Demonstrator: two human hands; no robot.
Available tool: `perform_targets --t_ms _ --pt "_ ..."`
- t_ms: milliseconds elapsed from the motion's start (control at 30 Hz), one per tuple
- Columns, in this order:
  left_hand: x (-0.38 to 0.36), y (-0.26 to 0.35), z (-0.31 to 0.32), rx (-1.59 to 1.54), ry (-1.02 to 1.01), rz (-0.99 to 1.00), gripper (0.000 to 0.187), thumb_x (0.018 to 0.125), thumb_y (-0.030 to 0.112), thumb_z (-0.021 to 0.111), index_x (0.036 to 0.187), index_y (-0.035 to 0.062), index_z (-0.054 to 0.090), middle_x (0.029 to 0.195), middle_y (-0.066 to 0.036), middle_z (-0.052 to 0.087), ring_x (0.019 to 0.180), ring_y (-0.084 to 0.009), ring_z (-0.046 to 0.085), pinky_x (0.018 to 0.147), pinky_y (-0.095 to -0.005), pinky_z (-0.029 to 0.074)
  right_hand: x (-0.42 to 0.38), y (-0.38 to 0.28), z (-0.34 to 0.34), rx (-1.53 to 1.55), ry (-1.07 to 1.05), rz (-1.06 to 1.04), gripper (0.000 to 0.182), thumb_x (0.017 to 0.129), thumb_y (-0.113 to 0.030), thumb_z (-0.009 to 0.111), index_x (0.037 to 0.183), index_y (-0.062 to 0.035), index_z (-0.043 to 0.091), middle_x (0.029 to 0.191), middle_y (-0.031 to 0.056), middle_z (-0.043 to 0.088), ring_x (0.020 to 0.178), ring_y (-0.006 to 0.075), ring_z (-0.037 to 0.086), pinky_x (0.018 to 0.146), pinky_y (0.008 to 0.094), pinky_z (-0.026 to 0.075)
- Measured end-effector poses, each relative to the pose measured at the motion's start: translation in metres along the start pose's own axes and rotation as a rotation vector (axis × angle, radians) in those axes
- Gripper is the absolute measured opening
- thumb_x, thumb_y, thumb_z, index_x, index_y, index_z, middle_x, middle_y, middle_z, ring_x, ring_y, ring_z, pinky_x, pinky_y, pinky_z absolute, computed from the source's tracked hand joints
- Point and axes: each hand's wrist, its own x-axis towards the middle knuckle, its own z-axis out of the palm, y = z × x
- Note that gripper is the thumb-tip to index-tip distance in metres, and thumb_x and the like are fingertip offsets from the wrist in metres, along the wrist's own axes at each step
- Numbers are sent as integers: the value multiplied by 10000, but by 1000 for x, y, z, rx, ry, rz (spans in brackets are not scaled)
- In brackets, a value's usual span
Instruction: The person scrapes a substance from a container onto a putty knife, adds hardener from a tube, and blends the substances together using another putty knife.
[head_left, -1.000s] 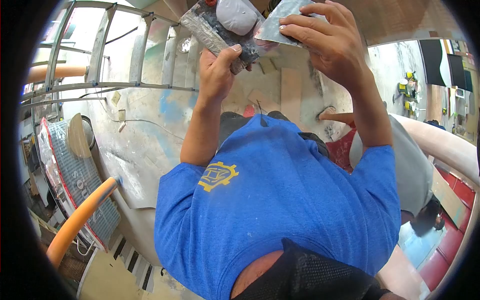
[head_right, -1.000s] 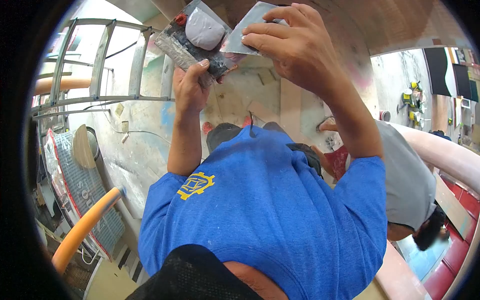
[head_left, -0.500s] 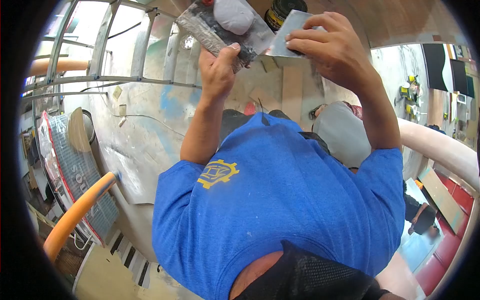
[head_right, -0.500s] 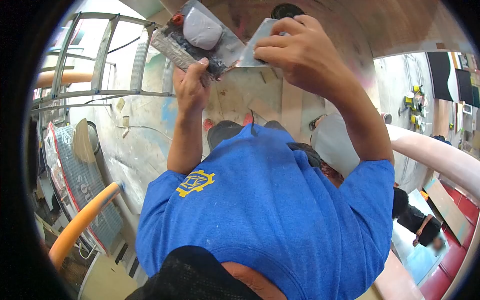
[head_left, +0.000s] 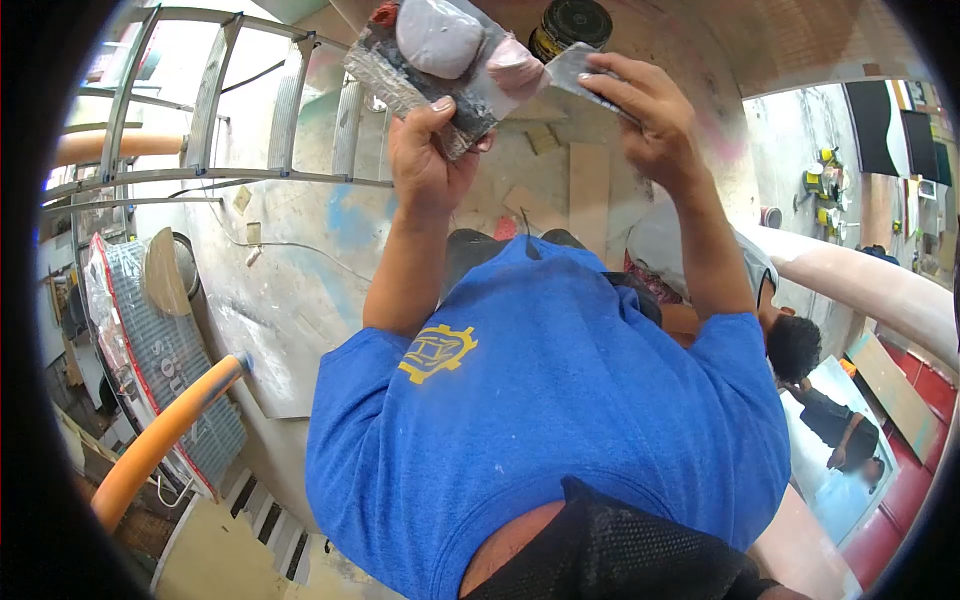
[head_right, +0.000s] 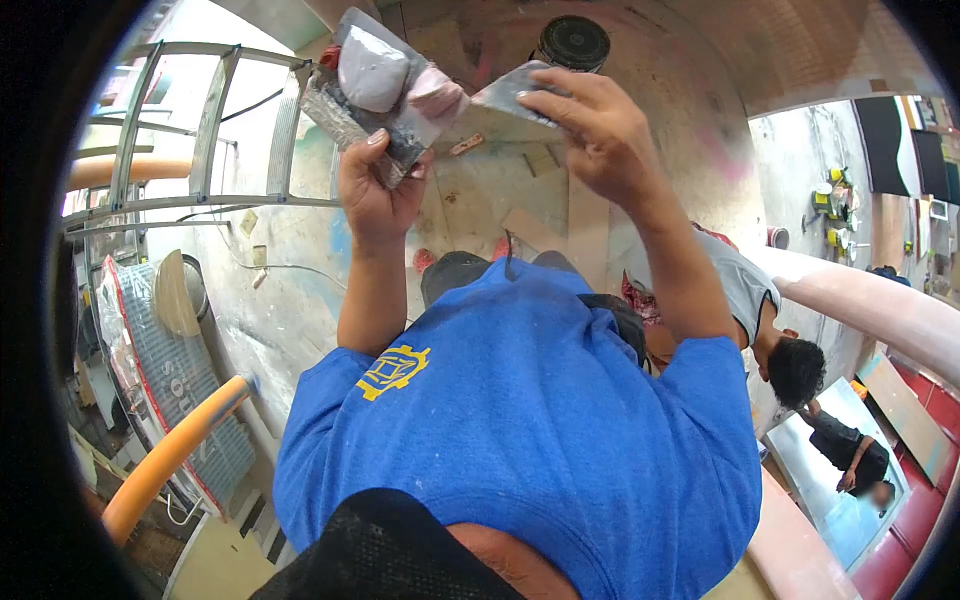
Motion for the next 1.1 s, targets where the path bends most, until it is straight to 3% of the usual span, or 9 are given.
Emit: perform_targets --t_ms 67,167,333,467,700,833,967,1067,1100 --pt "-1 5 3 3 30 7 290 805 77 500 1083 -1 475 908 -103 586 699 -205 598 514 -341 469 -2 6 -3 174 33 197 320 734 69 538 1020 -32 640 956 93 665 869 198 640 757 299 511" --pt "6 6 -13 -83 -74 -185 288 797 81 511 1071 -2 483 899 -104 588 697 -202 593 505 -345 464 9 5 -26 1161 -2 764 269 740 -46 557 1000 9 605 904 94 650 787 151 640 712 274 513" --pt "2 -11 -11 -34 -28 -272 275 778 86 521 1032 -15 488 840 -105 594 636 -199 585 464 -322 453 1 11 1 1435 -413 934 404 627 -112 615 1001 33 569 825 65 614 723 130 598 675 219 472" --pt "3 -2 -24 -152 -49 -255 290 774 76 516 1046 -17 479 852 -110 586 624 -199 583 457 -315 454 -8 27 -2 1268 -386 877 412 662 -91 647 1043 44 567 900 88 634 722 137 619 686 235 499" --pt "5 -1 -1 31 25 -20 297 824 102 470 1104 2 463 975 -135 586 726 -225 599 502 -311 456 -1 -7 16 958 324 648 362 754 34 671 1109 42 594 984 113 656 842 157 636 777 285 514" --pt "3 -5 7 91 75 21 339 801 44 488 1124 -13 400 935 -140 557 687 -214 586 494 -339 473 -4 -37 36 547 201 305 312 795 18 650 1105 27 609 1040 122 649 890 145 624 792 265 502" --pt "0 5 1 52 -1 40 339 807 55 489 1129 -13 405 961 -135 558 730 -221 597 520 -336 484 0 -25 30 8 12 -65 412 673 86 628 1073 -13 631 1020 135 651 876 244 634 752 314 510" --pt "-2 16 11 128 -85 105 340 813 62 494 1132 -21 410 962 -132 560 740 -225 600 527 -334 483 -9 -18 25 -159 -258 -53 440 623 86 613 1044 -39 646 1012 115 652 882 272 611 749 352 499" --pt "-2 18 15 172 -99 141 341 815 60 495 1134 -27 412 955 -133 562 735 -225 600 524 -336 481 -6 -15 17 -209 -170 -72 426 631 76 615 1037 -48 649 1018 103 652 887 270 609 753 347 496"
